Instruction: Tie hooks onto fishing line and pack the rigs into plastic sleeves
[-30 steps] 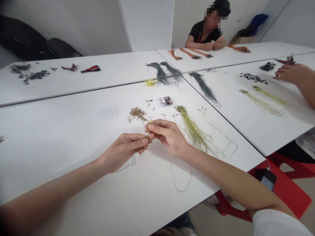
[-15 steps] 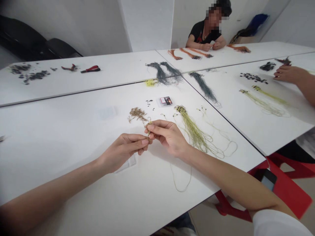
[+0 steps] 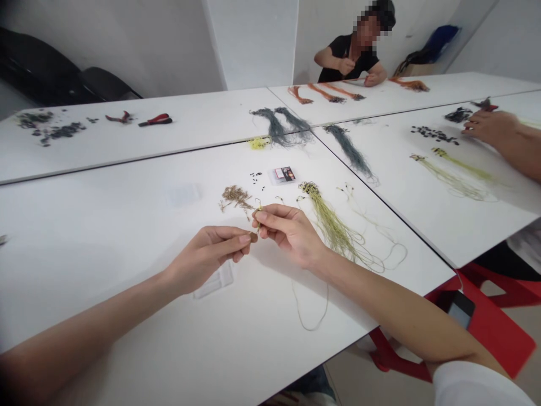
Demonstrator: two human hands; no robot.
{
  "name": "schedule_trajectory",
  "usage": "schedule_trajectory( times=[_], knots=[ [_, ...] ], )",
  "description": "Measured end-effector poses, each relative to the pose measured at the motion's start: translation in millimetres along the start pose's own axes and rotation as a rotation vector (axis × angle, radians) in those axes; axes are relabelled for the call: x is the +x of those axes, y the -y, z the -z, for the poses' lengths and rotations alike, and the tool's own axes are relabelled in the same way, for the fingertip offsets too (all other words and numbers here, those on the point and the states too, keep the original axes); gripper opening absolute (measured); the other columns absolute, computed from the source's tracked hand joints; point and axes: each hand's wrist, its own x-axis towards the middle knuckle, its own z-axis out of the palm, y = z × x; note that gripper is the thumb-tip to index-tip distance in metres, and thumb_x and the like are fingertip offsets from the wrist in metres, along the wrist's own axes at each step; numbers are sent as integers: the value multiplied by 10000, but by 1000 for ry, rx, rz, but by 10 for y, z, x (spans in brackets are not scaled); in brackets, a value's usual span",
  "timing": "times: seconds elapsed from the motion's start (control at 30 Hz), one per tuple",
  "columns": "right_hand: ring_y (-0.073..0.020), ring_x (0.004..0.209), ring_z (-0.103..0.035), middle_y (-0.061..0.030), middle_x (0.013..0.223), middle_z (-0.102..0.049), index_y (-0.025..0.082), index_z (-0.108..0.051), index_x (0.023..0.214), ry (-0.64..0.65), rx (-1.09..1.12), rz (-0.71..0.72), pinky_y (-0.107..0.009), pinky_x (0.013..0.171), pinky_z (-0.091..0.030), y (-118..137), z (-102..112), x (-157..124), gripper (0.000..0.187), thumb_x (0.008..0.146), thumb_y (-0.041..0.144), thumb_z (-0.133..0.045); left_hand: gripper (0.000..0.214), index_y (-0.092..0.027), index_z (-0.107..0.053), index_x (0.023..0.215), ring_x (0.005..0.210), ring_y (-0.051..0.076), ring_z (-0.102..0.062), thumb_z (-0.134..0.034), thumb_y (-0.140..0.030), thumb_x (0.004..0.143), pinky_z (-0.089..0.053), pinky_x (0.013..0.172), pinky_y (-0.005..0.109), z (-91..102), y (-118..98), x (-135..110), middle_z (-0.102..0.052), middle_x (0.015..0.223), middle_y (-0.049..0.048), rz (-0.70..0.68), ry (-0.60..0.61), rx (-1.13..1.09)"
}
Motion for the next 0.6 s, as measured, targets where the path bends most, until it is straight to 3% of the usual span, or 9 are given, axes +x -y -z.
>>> schedule_trajectory(
  times=[0.17, 0.37, 0.6],
  knots=[
    [-47, 585, -510, 0, 772, -625, 168, -707, 745, -4, 5, -1, -207, 627, -441, 41, 48, 12, 80, 822, 184, -689, 185, -156, -720, 797, 633, 85, -446, -677, -331, 838, -377, 615, 238, 86, -58, 36, -565, 723, 13, -29, -106, 61],
    [-61, 591, -515, -6, 753, -634, 166, -707, 752, 45, -62, -92, -223, 620, -423, 21, 32, -4, 61, 792, 208, -726, 150, -177, -711, 832, 642, 92, -482, -687, -325, 830, -388, 576, 222, 67, -85, 16, -607, 711, 5, -191, -238, 248],
    [-74, 600, -541, 8, 671, -626, 162, -721, 752, 75, -157, -154, -240, 669, -433, 0, 12, -25, 52, 769, 205, -744, 102, -195, -715, 837, 690, 112, -557, -673, -288, 841, -438, 590, 230, 18, -60, -15, -674, 785, 16, -336, -271, 407]
  ],
)
